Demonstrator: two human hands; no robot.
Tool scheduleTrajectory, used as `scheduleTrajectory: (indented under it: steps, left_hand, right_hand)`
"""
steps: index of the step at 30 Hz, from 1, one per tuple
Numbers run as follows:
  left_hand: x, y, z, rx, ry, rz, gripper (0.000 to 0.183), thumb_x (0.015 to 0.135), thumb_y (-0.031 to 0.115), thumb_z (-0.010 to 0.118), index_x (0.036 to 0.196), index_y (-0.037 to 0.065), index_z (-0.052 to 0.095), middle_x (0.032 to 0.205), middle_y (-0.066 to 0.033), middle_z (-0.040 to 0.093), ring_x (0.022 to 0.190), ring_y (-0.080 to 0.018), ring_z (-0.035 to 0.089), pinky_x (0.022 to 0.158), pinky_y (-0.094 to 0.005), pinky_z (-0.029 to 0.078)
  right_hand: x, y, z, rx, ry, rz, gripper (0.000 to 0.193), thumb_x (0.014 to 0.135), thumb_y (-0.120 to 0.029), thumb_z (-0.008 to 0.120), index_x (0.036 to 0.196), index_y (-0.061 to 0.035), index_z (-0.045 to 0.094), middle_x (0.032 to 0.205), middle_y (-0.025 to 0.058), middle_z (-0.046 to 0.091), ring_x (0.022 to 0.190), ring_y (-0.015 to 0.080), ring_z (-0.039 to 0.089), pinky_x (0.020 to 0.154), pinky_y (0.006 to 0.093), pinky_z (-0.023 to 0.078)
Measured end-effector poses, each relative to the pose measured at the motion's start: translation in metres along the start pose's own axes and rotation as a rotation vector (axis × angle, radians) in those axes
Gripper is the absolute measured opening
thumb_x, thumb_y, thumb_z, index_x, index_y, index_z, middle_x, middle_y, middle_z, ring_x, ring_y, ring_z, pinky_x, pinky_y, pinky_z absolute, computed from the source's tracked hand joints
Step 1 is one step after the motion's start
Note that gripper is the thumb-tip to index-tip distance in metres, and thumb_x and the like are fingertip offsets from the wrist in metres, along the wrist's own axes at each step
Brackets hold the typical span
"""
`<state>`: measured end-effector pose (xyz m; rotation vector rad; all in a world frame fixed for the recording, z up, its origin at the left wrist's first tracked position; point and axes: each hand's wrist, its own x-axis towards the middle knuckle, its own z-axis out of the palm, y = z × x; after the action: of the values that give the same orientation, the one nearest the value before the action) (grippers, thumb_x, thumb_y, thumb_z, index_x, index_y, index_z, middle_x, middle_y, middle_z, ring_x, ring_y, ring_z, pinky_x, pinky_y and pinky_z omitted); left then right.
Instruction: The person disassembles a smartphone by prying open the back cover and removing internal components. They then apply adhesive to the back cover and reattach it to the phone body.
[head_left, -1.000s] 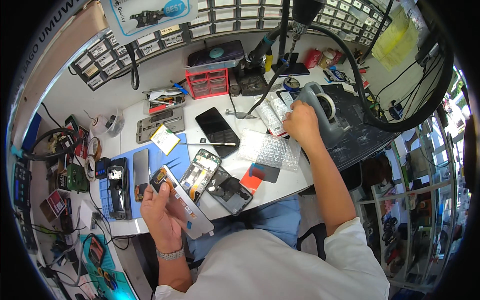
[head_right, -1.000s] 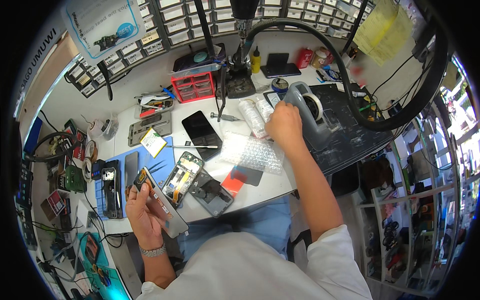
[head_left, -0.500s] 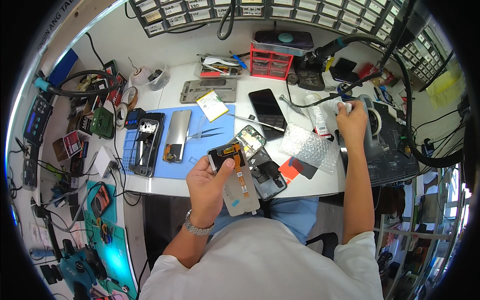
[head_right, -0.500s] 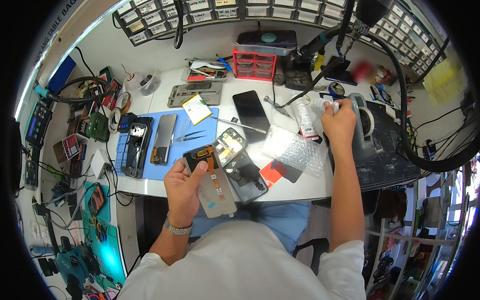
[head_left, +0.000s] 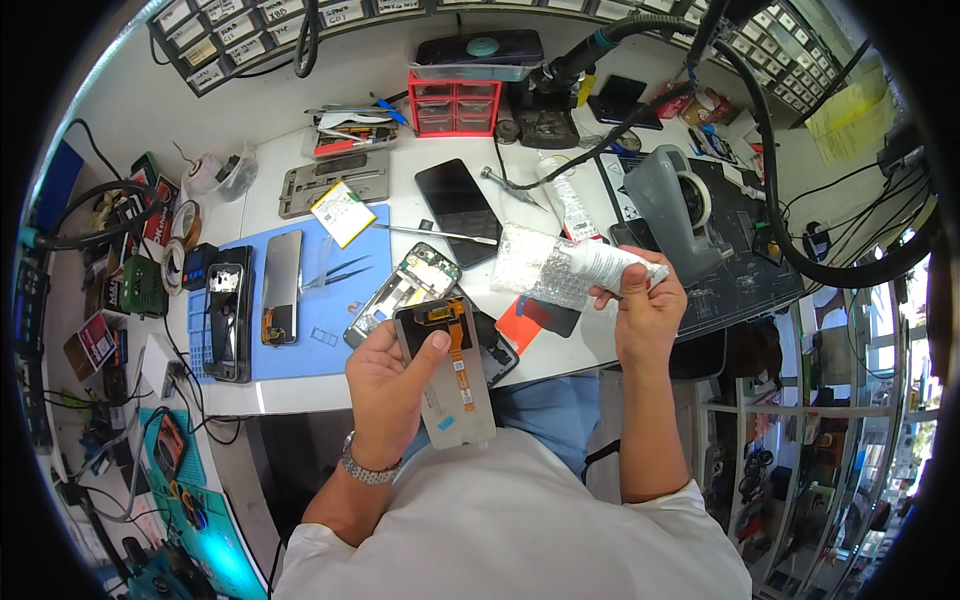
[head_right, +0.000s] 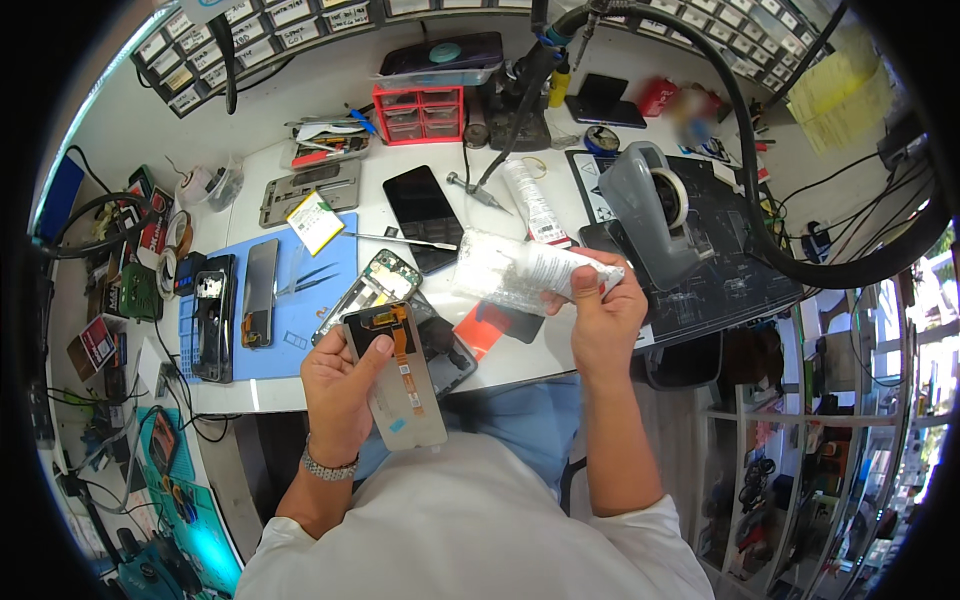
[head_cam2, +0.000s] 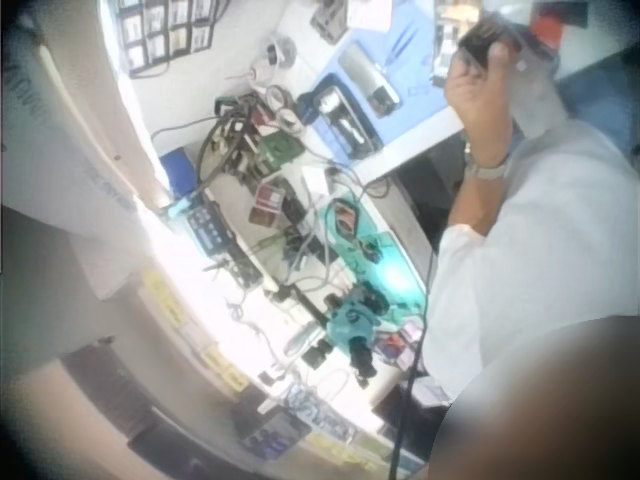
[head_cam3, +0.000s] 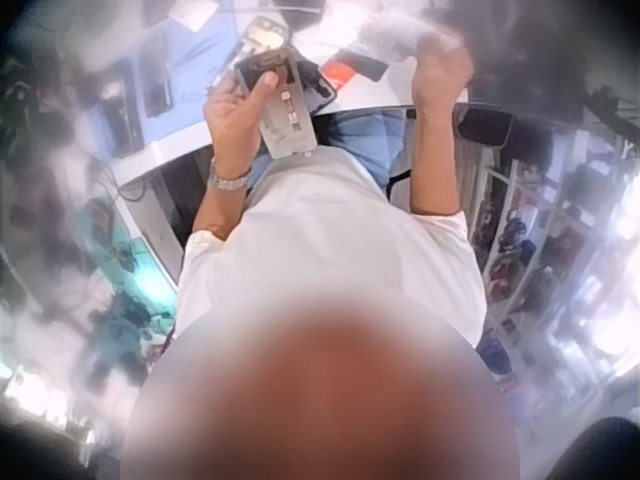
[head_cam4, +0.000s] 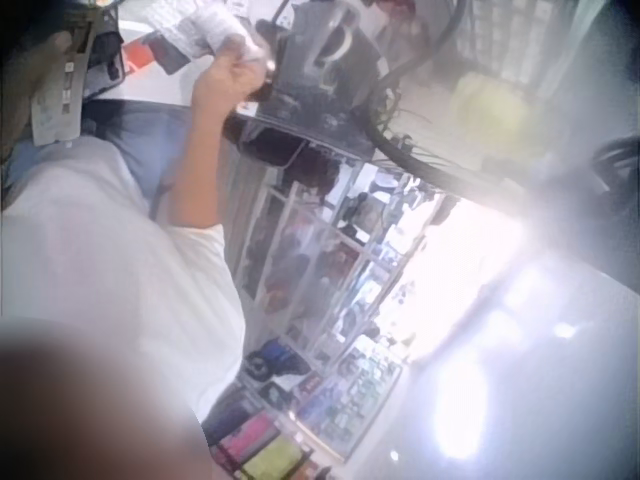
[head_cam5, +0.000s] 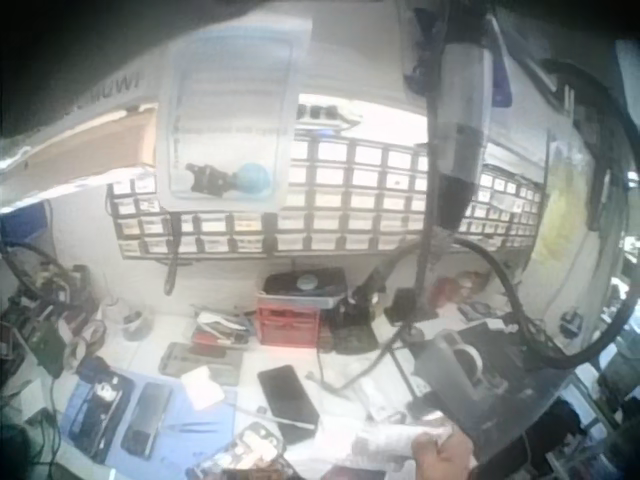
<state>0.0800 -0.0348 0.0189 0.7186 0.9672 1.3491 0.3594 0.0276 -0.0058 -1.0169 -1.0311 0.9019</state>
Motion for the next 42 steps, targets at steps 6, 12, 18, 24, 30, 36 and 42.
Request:
scheduleTrajectory:
  steps: [6, 12, 18, 24, 30, 36, 42]
  left_hand:
    - [-0.001, -0.002, 0.002, 0.001, -0.04, -0.02, 0.032, 0.1, 0.004, 0.074, 0.128, -0.008, 0.065, 0.115, -0.0125, 0.077, 0.101, -0.0107, 0.071, 0.091, -0.0256, 0.056]
    - [-0.002, -0.001, 0.002, -0.015, -0.028, -0.02, 0.031, 0.1, 0.004, 0.074, 0.128, -0.008, 0.065, 0.116, -0.013, 0.077, 0.101, -0.0102, 0.071, 0.091, -0.0257, 0.056]
    - [-0.002, -0.002, 0.002, -0.008, -0.034, -0.017, 0.03, 0.1, 0.004, 0.074, 0.127, -0.007, 0.065, 0.116, -0.0129, 0.077, 0.1, -0.0099, 0.071, 0.09, -0.0257, 0.056]
    - [-0.003, -0.002, 0.001, -0.015, -0.029, -0.025, 0.03, 0.1, 0.004, 0.074, 0.126, -0.007, 0.065, 0.115, -0.0128, 0.077, 0.1, -0.0097, 0.071, 0.09, -0.0255, 0.056]
    - [-0.003, -0.001, 0.0, -0.012, -0.019, -0.017, 0.03, 0.1, 0.004, 0.074, 0.126, -0.007, 0.065, 0.115, -0.0128, 0.077, 0.099, -0.0097, 0.071, 0.089, -0.0251, 0.057]
    - [-0.003, 0.0, -0.001, 0.006, -0.024, -0.004, 0.03, 0.1, 0.004, 0.074, 0.125, -0.008, 0.065, 0.113, -0.013, 0.078, 0.097, -0.0096, 0.072, 0.088, -0.0248, 0.057]
    - [-0.005, 0.002, 0.001, 0.049, -0.026, 0.009, 0.028, 0.1, 0.004, 0.074, 0.125, -0.008, 0.065, 0.112, -0.0135, 0.078, 0.096, -0.0095, 0.072, 0.086, -0.0243, 0.058]
  right_hand:
    - [-0.011, 0.003, 0.015, 0.047, -0.037, 0.005, 0.043, 0.103, -0.034, 0.073, 0.114, 0.0059, 0.062, 0.09, 0.0157, 0.072, 0.066, 0.0178, 0.068, 0.057, 0.0288, 0.054]
    - [-0.016, 0.004, 0.022, 0.054, -0.047, 0.02, 0.041, 0.102, -0.033, 0.075, 0.113, 0.0051, 0.062, 0.09, 0.0147, 0.071, 0.065, 0.016, 0.067, 0.055, 0.0279, 0.053]
    - [-0.018, 0.002, 0.026, 0.081, -0.042, -0.001, 0.04, 0.101, -0.032, 0.075, 0.111, 0.0046, 0.063, 0.087, 0.013, 0.071, 0.064, 0.0148, 0.066, 0.054, 0.0268, 0.052]
    - [-0.021, -0.001, 0.028, 0.084, -0.069, 0.013, 0.038, 0.101, -0.03, 0.077, 0.11, 0.0046, 0.064, 0.084, 0.0123, 0.071, 0.063, 0.0137, 0.066, 0.053, 0.0262, 0.051]
    - [-0.023, -0.001, 0.032, 0.07, -0.079, 0.015, 0.042, 0.099, -0.033, 0.077, 0.109, 0.0047, 0.063, 0.082, 0.0126, 0.07, 0.059, 0.0158, 0.066, 0.049, 0.0265, 0.05]
    - [-0.026, -0.006, 0.037, 0.031, -0.088, -0.01, 0.035, 0.1, -0.027, 0.078, 0.109, 0.0039, 0.064, 0.083, 0.0107, 0.07, 0.061, 0.0128, 0.065, 0.051, 0.0249, 0.05]
    - [-0.033, -0.021, 0.044, -0.059, -0.165, -0.049, 0.026, 0.101, -0.02, 0.077, 0.108, 0.0026, 0.066, 0.085, 0.008, 0.071, 0.064, 0.0083, 0.064, 0.054, 0.0222, 0.051]
